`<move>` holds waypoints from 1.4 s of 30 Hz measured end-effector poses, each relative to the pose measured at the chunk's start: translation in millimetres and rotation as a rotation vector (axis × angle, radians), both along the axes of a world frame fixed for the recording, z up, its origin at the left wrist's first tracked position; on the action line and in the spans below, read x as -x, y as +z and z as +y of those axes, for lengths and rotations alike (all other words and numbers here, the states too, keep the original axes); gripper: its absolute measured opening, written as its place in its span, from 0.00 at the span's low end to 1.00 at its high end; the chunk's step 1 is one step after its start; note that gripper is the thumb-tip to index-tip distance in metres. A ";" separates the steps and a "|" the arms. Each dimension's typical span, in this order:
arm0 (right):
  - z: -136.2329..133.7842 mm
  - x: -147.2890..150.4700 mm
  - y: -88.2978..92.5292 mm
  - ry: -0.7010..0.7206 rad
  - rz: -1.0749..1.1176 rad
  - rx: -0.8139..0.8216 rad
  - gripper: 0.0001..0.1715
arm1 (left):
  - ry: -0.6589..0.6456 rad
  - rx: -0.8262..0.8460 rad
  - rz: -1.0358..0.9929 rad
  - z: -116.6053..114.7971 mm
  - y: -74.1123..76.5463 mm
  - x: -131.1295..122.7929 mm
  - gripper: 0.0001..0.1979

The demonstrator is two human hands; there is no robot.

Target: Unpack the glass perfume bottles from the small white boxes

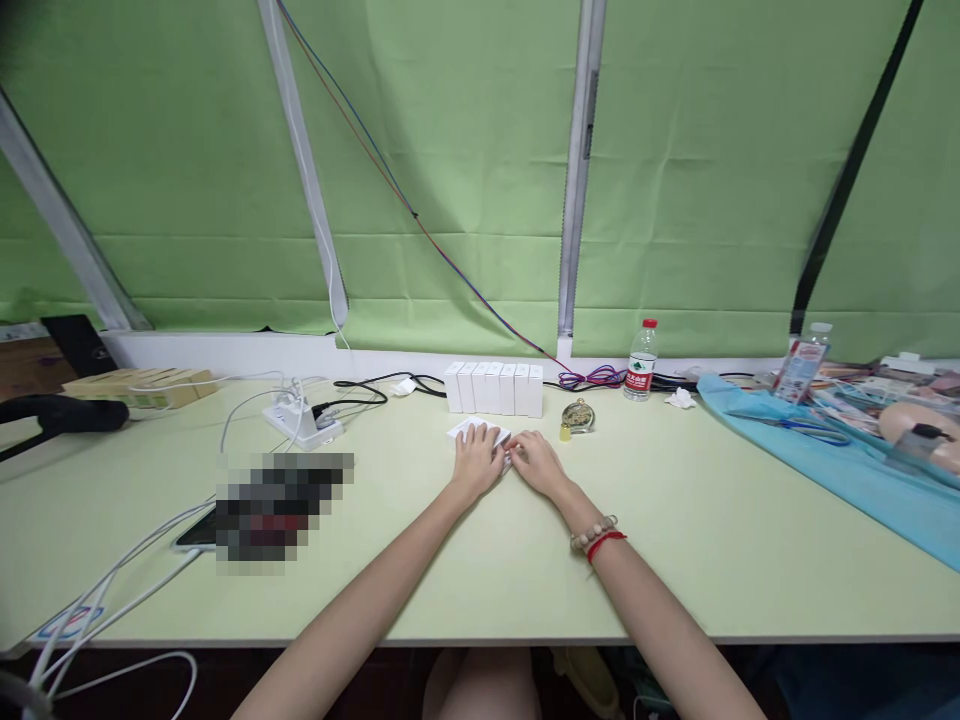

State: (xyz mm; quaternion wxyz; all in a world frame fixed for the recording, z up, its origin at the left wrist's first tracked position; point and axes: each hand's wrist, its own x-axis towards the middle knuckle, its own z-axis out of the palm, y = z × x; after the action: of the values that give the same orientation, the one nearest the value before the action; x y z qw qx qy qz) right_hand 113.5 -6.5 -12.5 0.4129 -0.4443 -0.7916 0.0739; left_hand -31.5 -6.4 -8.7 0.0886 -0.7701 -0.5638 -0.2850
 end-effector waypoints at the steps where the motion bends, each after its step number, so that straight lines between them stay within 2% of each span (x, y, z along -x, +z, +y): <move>1: -1.3 2.6 0.3 0.014 -0.029 0.014 0.10 | -0.004 0.002 0.011 -0.1 0.1 -0.1 0.15; 6: -6.7 4.8 6.3 -0.128 -0.126 0.112 0.09 | -0.005 0.034 0.074 -1.1 1.8 -1.6 0.17; 9: -9.6 4.9 8.9 -0.199 -0.159 0.157 0.12 | 0.007 0.061 0.112 -2.7 4.1 -2.2 0.19; 14: -12.4 4.2 9.4 -0.168 -0.197 0.203 0.20 | -0.026 0.109 0.161 -5.6 8.8 0.4 0.22; 19: -12.7 4.2 9.5 -0.217 -0.250 0.237 0.24 | -0.108 0.118 0.161 -6.0 10.2 2.1 0.23; 25: -13.3 6.9 11.9 -0.309 -0.290 0.213 0.24 | -0.125 0.136 0.173 -5.9 8.8 -1.0 0.25; 30: -13.9 6.4 13.0 -0.307 -0.303 0.236 0.27 | -0.122 0.144 0.179 -6.8 9.0 -3.0 0.25; 36: -15.4 5.5 14.3 -0.340 -0.351 0.234 0.25 | -0.117 0.138 0.168 -5.5 5.9 -4.7 0.24; 42: -14.2 4.6 14.3 -0.363 -0.425 0.150 0.23 | -0.104 0.137 0.152 -2.4 3.2 -4.8 0.25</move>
State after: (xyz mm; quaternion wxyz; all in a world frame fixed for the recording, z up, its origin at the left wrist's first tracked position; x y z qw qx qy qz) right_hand 108.8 -20.7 1.8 0.2103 -0.6136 -0.7601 -0.0379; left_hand -26.7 -8.8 -5.5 0.0637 -0.8220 -0.5328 -0.1907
